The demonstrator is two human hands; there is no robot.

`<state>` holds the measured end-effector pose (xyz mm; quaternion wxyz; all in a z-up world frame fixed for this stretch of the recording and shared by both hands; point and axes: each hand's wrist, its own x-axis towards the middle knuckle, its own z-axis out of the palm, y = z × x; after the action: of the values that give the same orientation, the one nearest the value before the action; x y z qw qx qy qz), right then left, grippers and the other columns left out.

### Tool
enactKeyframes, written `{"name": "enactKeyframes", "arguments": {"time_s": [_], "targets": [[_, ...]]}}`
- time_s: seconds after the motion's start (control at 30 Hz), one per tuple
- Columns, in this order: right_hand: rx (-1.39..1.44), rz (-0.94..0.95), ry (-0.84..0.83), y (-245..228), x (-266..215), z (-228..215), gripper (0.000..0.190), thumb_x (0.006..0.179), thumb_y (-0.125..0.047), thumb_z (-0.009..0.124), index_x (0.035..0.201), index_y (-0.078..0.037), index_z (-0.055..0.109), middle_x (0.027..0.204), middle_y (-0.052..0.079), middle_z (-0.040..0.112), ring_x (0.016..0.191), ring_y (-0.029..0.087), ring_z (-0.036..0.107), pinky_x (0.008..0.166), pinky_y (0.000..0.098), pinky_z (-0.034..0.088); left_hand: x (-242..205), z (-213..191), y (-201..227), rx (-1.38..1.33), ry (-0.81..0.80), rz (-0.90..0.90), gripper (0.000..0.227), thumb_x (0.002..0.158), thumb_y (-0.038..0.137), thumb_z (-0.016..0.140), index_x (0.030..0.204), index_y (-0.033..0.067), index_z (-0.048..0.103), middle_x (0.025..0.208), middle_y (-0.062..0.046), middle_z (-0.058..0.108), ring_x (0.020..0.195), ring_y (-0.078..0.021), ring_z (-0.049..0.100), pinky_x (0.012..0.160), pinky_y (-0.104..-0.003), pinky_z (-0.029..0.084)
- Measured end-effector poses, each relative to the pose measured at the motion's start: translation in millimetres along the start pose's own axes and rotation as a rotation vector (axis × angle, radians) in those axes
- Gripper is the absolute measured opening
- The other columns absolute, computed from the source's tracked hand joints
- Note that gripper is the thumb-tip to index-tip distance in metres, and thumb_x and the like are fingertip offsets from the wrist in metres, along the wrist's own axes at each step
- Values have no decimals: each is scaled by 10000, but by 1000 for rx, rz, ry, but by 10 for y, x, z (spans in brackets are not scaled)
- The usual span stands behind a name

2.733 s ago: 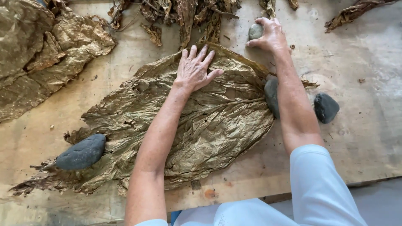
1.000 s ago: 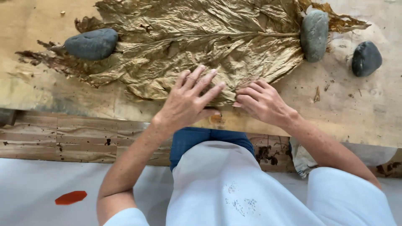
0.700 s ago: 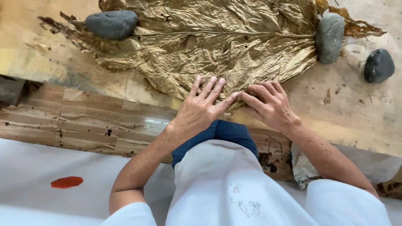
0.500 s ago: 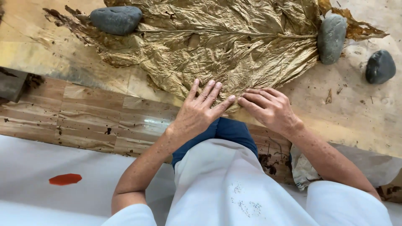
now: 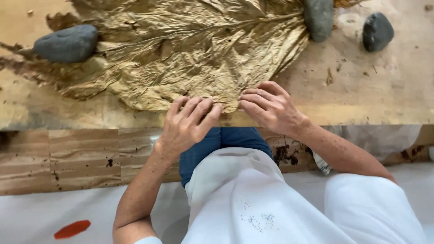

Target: The person folds large dried leaves on a wooden table, using smooth stones to press and flatten them. The person repeatedly folds the leaves in half and adjusts their position while another person works nearby.

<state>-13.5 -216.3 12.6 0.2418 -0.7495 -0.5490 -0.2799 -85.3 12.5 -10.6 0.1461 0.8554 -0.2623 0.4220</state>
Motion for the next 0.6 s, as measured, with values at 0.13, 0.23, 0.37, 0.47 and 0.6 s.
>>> {"name": "enactKeyframes", "arguments": {"time_s": [0.13,0.23,0.37,0.47,0.6], "targets": [[-18,-46,82,42,14,110,131,1017,-173,668,947,-87,738,868,84,712,817,242,729,839,409,561,113,-76,-25,-13,27,75,196,1043,81,569,947,127,734,871,-87,680,712,-222,656,665,-330,562],[-34,-16,126,56,28,153,229,1044,-131,619,868,-69,751,868,110,745,807,276,751,833,419,577,36,-138,-20,2,-4,87,201,1042,58,572,996,120,758,933,-98,747,788,-228,737,687,-334,593],[-1,6,107,280,-251,181,139,1029,-69,642,968,-22,757,974,175,793,838,302,775,855,463,590,3,-191,-9,-17,-22,70,182,1038,52,580,1012,109,751,967,-116,771,819,-237,761,714,-338,610],[99,-60,106,316,-191,-8,92,1000,-28,682,959,16,751,1038,239,783,916,355,785,866,447,595,24,-184,3,-78,7,61,174,1041,39,569,965,68,723,930,-154,750,814,-268,757,742,-343,603],[90,-105,83,294,-248,-99,88,976,5,705,933,2,783,1024,235,801,915,362,793,865,432,601,-26,-126,30,-109,23,20,141,1047,87,606,948,66,705,930,-158,758,822,-272,762,752,-344,609]]}}
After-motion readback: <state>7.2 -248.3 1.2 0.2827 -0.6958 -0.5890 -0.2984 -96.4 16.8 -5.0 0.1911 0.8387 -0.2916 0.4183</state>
